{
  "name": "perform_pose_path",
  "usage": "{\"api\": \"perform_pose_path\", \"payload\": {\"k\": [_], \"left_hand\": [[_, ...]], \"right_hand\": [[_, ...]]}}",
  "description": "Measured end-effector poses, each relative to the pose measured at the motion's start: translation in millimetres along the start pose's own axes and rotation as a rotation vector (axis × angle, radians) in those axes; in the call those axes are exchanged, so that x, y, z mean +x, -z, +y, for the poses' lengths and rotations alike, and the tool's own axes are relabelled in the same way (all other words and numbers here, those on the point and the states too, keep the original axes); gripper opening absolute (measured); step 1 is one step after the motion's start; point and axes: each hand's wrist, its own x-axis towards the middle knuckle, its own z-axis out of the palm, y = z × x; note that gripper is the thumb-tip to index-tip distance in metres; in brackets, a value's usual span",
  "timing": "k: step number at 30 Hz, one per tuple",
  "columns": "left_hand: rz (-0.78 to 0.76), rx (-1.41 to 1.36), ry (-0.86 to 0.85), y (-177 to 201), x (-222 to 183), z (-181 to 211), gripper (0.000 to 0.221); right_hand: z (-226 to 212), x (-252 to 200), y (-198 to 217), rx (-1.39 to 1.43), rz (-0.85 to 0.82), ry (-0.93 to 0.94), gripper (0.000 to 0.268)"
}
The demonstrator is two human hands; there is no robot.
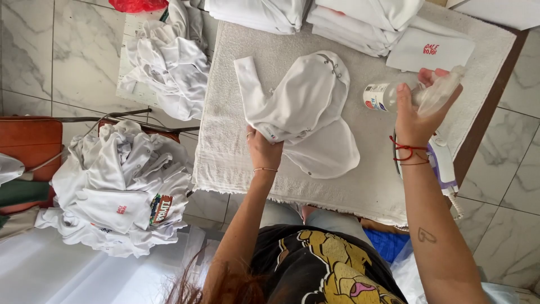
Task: The person is ironing and folding white baby onesies on a table covered with a towel.
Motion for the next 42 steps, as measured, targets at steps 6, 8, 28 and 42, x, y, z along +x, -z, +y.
{"api": "perform_pose_path", "payload": {"k": [6,8,28,42], "left_hand": [[-0.363,0.074,0.547,32,7,31,0.050],[-0.430,0.094,0.540,32,12,27,0.046],[-0.175,-0.536,0.632,30,13,26,0.037],[-0.446,0.030,0.507,44,-61,50,0.024]], "right_hand": [[9,-67,17,-0.264,0.002,-0.298,0.052],[24,-93,14,-0.430,0.047,-0.415,0.032],[2,-140,28,-0.220,-0.358,-0.599,0.034],[-2,-95,89,-0.779,-0.211,0.077,0.026]]}}
